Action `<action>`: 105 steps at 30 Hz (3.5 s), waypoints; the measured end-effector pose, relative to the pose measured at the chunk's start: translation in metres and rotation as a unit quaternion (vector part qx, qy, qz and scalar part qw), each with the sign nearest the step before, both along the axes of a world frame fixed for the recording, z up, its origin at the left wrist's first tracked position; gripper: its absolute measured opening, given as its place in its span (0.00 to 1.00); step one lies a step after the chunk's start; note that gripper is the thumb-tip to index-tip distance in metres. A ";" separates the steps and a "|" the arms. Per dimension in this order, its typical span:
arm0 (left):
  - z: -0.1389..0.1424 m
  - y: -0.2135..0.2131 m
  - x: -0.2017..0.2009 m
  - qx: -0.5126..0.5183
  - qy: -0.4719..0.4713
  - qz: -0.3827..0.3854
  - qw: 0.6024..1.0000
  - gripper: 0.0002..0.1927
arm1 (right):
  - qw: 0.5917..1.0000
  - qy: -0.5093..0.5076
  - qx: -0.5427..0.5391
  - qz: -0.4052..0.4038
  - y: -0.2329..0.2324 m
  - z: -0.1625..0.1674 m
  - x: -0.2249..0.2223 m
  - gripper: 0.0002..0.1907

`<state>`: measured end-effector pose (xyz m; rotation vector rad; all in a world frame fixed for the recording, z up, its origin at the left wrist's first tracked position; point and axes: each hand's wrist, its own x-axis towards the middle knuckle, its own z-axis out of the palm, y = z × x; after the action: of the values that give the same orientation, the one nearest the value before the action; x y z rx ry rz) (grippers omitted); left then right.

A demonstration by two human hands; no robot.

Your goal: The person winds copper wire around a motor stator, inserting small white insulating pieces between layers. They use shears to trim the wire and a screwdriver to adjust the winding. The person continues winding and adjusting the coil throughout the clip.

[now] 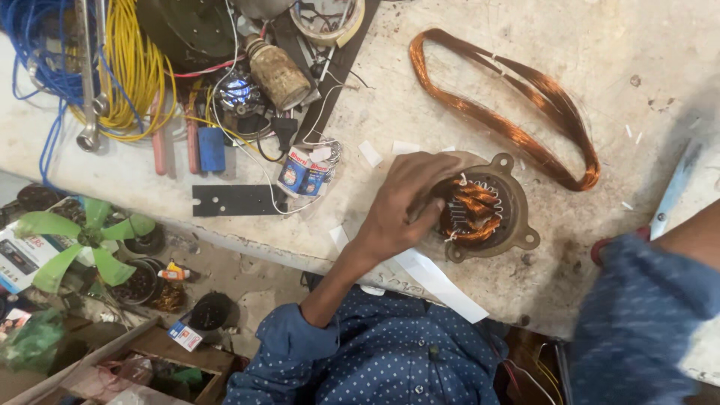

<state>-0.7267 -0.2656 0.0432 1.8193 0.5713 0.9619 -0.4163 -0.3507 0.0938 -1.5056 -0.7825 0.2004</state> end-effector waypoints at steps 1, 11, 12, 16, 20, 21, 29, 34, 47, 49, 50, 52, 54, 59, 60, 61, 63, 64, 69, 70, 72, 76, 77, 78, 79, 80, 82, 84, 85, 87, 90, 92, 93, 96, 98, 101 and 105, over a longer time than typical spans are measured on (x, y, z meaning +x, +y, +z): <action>-0.003 -0.008 0.003 0.016 0.001 0.052 0.999 0.23 | 1.000 0.011 0.009 0.003 -0.003 0.001 -0.004 0.08; -0.022 -0.076 0.026 0.225 0.137 0.148 0.953 0.36 | 0.987 0.140 0.075 -0.001 -0.039 -0.002 -0.054 0.05; -0.026 -0.077 0.029 0.245 0.167 0.155 0.942 0.37 | 0.985 0.154 0.082 -0.004 -0.046 -0.006 -0.064 0.05; -0.045 -0.081 0.031 0.215 0.133 0.153 0.955 0.30 | 0.965 0.211 0.121 0.103 -0.065 -0.025 -0.079 0.09; -0.053 -0.077 0.028 0.157 0.085 0.155 0.972 0.31 | 0.921 0.313 0.161 0.169 -0.091 -0.042 -0.080 0.08; -0.053 -0.073 0.026 0.145 0.077 0.160 0.973 0.32 | 0.910 0.334 0.161 0.186 -0.095 -0.046 -0.076 0.09; -0.034 -0.065 0.030 -0.045 0.083 0.163 0.982 0.33 | 0.928 0.322 0.151 0.116 -0.085 -0.089 -0.096 0.08; -0.030 -0.067 0.036 -0.084 0.124 0.154 0.977 0.31 | 0.950 0.242 0.113 0.158 -0.066 -0.101 -0.109 0.07; -0.048 -0.057 0.068 -0.074 0.149 0.156 0.974 0.30 | 0.993 -0.055 0.036 0.097 -0.061 -0.131 -0.091 0.11; -0.051 -0.057 0.071 -0.063 0.152 0.160 0.973 0.30 | 0.993 -0.043 0.028 0.103 -0.063 -0.134 -0.090 0.11; -0.053 -0.056 0.073 -0.065 0.155 0.163 0.972 0.30 | 0.994 -0.050 0.014 0.100 -0.064 -0.135 -0.090 0.11; -0.056 -0.055 0.076 -0.071 0.158 0.163 0.971 0.30 | 0.994 -0.045 0.011 0.095 -0.063 -0.138 -0.088 0.10; -0.059 -0.053 0.078 -0.078 0.156 0.163 0.971 0.31 | 0.995 -0.019 0.032 0.093 -0.060 -0.141 -0.087 0.10; -0.065 -0.046 0.082 -0.105 0.175 0.169 0.964 0.29 | 0.995 0.013 0.039 0.096 -0.053 -0.144 -0.084 0.08; -0.066 -0.045 0.082 -0.119 0.177 0.167 0.963 0.29 | 0.995 0.008 0.034 0.093 -0.052 -0.144 -0.084 0.08; -0.067 -0.045 0.083 -0.110 0.182 0.168 0.963 0.28 | 0.995 0.008 0.034 0.094 -0.052 -0.144 -0.083 0.08; -0.068 -0.045 0.083 -0.092 0.190 0.167 0.963 0.28 | 0.995 0.007 0.035 0.094 -0.052 -0.145 -0.083 0.08; -0.068 -0.045 0.082 -0.095 0.185 0.165 0.964 0.28 | 0.995 0.001 0.037 0.092 -0.052 -0.146 -0.083 0.08; -0.070 -0.050 0.081 -0.115 0.168 0.157 0.966 0.27 | 0.992 0.020 0.072 0.100 -0.055 -0.151 -0.083 0.08; -0.071 -0.051 0.081 -0.107 0.169 0.158 0.967 0.28 | 0.992 0.028 0.073 0.099 -0.055 -0.152 -0.083 0.08; -0.071 -0.051 0.082 -0.090 0.171 0.161 0.968 0.28 | 0.991 0.045 0.075 0.099 -0.055 -0.154 -0.083 0.08; -0.072 -0.052 0.085 -0.108 0.172 0.157 0.966 0.30 | 0.993 0.037 0.084 0.075 -0.053 -0.157 -0.080 0.09; -0.072 -0.052 0.085 -0.101 0.176 0.154 0.967 0.31 | 0.995 0.031 0.070 0.066 -0.054 -0.157 -0.080 0.09; -0.072 -0.051 0.086 -0.093 0.178 0.152 0.968 0.32 | 0.996 0.024 0.057 0.057 -0.055 -0.158 -0.080 0.10; -0.072 -0.051 0.086 -0.080 0.184 0.151 0.968 0.32 | 0.997 0.028 0.053 0.051 -0.055 -0.158 -0.079 0.09; -0.072 -0.051 0.087 -0.068 0.190 0.149 0.968 0.32 | 0.997 0.032 0.047 0.044 -0.056 -0.158 -0.079 0.09; -0.072 -0.052 0.087 -0.048 0.203 0.150 0.966 0.33 | 0.998 0.043 0.043 0.037 -0.057 -0.159 -0.079 0.09; -0.074 -0.052 0.088 -0.032 0.216 0.158 0.963 0.33 | 0.997 0.054 0.046 0.036 -0.058 -0.160 -0.079 0.09; -0.074 -0.053 0.088 -0.062 0.204 0.152 0.965 0.33 | 0.996 0.066 0.049 0.039 -0.058 -0.161 -0.080 0.10; -0.075 -0.054 0.088 -0.121 0.181 0.141 0.966 0.31 | 0.993 0.092 0.056 0.045 -0.058 -0.161 -0.081 0.11; -0.076 -0.055 0.087 -0.110 0.180 0.147 0.966 0.31 | 0.995 0.067 0.045 0.057 -0.059 -0.161 -0.083 0.13; -0.077 -0.055 0.087 -0.107 0.169 0.142 0.969 0.32 | 0.993 0.072 0.067 0.065 -0.058 -0.162 -0.084 0.14; -0.077 -0.054 0.087 -0.107 0.163 0.140 0.971 0.33 | 0.992 0.075 0.078 0.069 -0.057 -0.163 -0.084 0.14; -0.080 -0.053 0.086 -0.112 0.167 0.145 0.969 0.32 | 0.993 0.049 0.082 0.068 -0.053 -0.165 -0.085 0.15; -0.082 -0.051 0.086 -0.098 0.181 0.148 0.967 0.32 | 0.995 0.051 0.065 0.061 -0.052 -0.166 -0.085 0.15; -0.085 -0.048 0.085 -0.086 0.176 0.143 0.970 0.33 | 0.997 -0.001 0.037 0.065 -0.051 -0.168 -0.083 0.15; -0.087 -0.048 0.084 -0.124 0.161 0.131 0.970 0.32 | 0.997 0.007 0.035 0.071 -0.047 -0.169 -0.082 0.13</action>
<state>-0.6426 -0.3140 -0.0438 1.7088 1.1064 0.7276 -0.4980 -0.3975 -0.0753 -1.3827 -0.8773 0.2875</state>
